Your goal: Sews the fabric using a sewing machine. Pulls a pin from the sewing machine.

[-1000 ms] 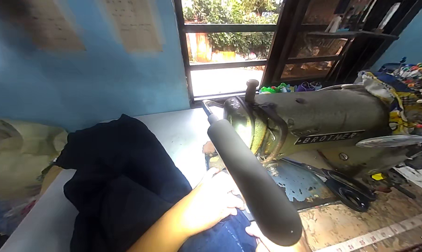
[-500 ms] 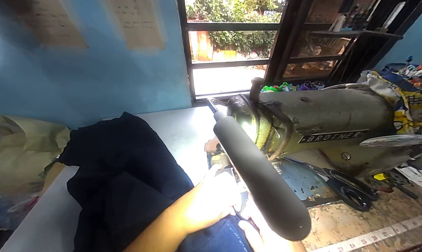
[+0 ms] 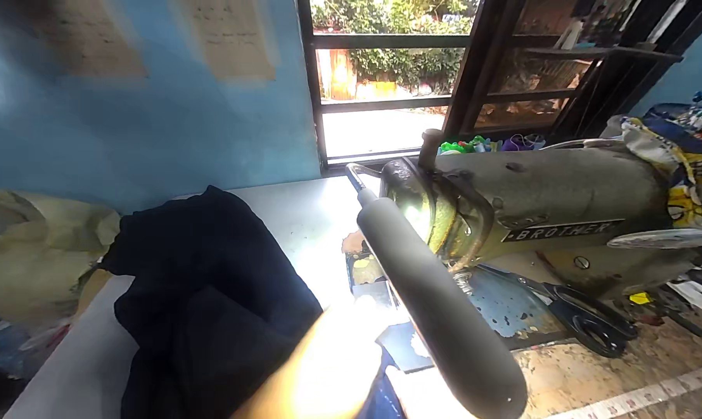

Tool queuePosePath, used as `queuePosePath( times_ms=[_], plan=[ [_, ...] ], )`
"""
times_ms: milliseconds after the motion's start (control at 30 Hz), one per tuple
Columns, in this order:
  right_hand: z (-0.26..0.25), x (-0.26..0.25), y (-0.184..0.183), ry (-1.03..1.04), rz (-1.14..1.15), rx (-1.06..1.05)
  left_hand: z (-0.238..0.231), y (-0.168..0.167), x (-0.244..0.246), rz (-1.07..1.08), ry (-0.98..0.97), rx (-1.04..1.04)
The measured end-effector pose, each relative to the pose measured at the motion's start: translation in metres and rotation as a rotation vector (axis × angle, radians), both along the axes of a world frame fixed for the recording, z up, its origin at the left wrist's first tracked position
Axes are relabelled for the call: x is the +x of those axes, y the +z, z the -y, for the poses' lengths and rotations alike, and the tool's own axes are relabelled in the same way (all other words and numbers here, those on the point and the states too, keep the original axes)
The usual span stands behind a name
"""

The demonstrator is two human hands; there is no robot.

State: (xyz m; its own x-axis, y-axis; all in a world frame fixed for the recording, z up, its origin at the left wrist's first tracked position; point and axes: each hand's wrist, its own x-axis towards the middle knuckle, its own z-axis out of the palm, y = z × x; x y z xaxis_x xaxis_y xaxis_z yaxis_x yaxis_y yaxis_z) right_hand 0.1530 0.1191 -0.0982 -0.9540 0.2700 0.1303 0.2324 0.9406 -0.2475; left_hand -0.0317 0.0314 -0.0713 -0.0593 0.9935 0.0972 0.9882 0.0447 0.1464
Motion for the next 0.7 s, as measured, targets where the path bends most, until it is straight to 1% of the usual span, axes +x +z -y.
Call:
queuePosePath(
  times_ms=[33,100,133,167,200,267,333,367,400,433,467,533,600,633,700],
  plan=[
    [0.002,0.0,-0.001,-0.005,-0.006,0.037,0.006,0.0,0.01,0.039,0.049,-0.04],
    [0.005,-0.003,-0.011,-0.017,-0.019,0.127,0.017,0.01,0.03,0.116,0.146,-0.301],
    [0.008,-0.006,-0.012,-0.034,0.012,0.125,0.019,0.011,0.039,0.154,0.219,-0.399],
    [0.012,-0.009,-0.012,-0.065,0.038,0.111,0.022,0.006,0.046,0.182,0.278,-0.41],
    [0.015,-0.011,-0.012,-0.102,0.05,0.098,0.026,-0.003,0.051,0.204,0.309,-0.36],
    [0.017,-0.013,-0.005,-0.123,0.065,0.056,0.03,-0.018,0.044,0.25,0.274,-0.236],
    [0.013,-0.016,0.001,-0.113,0.111,-0.002,0.03,-0.028,0.016,0.226,0.154,-0.15],
    [0.011,-0.019,0.003,-0.102,0.182,-0.052,0.029,-0.037,-0.001,0.176,0.083,-0.053],
    [0.011,-0.022,0.003,-0.106,0.176,-0.022,0.027,-0.043,-0.018,0.122,0.012,0.022],
    [0.01,-0.024,0.001,-0.117,0.099,0.075,0.024,-0.045,-0.034,0.065,-0.074,0.088],
    [0.011,-0.026,0.002,-0.131,0.081,0.116,0.021,-0.042,-0.047,0.042,-0.164,0.116],
    [0.012,-0.03,0.014,-0.153,0.148,0.079,0.016,-0.032,-0.061,-0.009,-0.27,0.148],
    [0.013,-0.032,0.019,-0.177,0.155,0.082,0.011,-0.022,-0.06,-0.097,-0.293,0.169],
    [0.014,-0.032,0.019,-0.188,0.152,0.076,0.01,-0.017,-0.055,-0.149,-0.273,0.17],
    [0.015,-0.032,0.012,-0.192,0.107,0.089,0.007,-0.009,-0.036,-0.206,-0.145,0.141]
  ],
)
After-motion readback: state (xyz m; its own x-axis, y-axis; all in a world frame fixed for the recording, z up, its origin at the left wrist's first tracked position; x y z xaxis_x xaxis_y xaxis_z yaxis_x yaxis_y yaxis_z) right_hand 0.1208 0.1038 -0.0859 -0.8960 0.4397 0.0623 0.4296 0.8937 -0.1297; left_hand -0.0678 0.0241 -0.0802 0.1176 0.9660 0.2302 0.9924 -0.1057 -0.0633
